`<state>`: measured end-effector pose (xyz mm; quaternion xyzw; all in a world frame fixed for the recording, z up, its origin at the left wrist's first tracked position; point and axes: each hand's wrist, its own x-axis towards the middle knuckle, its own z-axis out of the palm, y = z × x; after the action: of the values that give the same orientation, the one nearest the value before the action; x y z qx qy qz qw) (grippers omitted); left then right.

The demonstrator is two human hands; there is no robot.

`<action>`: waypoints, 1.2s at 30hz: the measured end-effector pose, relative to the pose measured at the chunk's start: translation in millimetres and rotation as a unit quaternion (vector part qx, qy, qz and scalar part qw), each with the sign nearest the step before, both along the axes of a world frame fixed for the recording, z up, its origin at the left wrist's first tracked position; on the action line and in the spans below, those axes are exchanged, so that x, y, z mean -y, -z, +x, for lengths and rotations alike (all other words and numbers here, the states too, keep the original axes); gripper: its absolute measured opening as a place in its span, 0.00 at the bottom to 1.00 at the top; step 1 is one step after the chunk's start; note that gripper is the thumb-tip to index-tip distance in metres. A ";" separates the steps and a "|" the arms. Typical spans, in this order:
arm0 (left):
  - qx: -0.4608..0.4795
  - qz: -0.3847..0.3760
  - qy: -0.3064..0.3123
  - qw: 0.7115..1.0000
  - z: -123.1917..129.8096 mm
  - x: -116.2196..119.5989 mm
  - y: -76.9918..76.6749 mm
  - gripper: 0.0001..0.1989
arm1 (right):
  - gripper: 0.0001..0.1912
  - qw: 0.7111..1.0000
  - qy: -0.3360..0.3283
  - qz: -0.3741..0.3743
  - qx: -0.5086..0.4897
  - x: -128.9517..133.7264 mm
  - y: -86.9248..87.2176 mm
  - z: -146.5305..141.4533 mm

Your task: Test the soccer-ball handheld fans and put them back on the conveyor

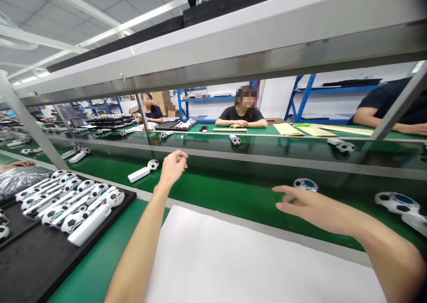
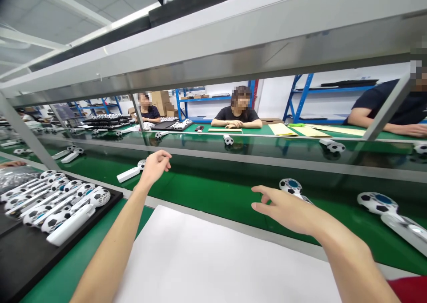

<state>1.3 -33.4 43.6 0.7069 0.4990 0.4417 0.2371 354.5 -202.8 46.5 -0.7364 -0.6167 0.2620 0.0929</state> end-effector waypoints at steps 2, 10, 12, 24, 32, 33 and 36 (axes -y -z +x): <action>-0.012 -0.015 -0.052 0.998 -15.2 -21.3 15.8 0.10 | 0.38 1.000 0.000 0.012 -0.007 1.9 0.3 2.6; -0.188 -0.124 -0.230 0.947 -86.8 -81.2 59.8 0.17 | 0.38 0.999 0.023 0.026 -0.021 7.5 -2.7 20.5; -0.238 -0.151 -0.276 0.919 -110.3 -85.8 67.1 0.19 | 0.38 0.999 0.027 0.030 -0.029 9.0 -2.6 23.8; -0.238 -0.254 -0.237 0.907 -107.1 -83.5 64.2 0.20 | 0.38 0.999 0.022 0.044 -0.019 15.0 -13.9 13.2; 0.046 -0.306 0.151 0.939 -12.6 -0.7 10.7 0.33 | 0.27 0.986 -0.038 0.132 -0.095 7.6 -17.8 -52.2; 0.078 -0.301 0.193 0.931 2.0 15.9 1.7 0.34 | 0.26 0.978 -0.051 0.149 -0.140 8.6 -18.7 -64.7; 0.280 -0.286 0.385 0.832 44.1 65.7 -23.4 0.30 | 0.23 0.923 -0.114 0.185 -0.318 15.3 -21.3 -99.2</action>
<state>45.3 -99.1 67.0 0.5887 0.2029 0.3313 0.7089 255.3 -218.1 67.8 -0.5089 -0.6719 0.3728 0.3880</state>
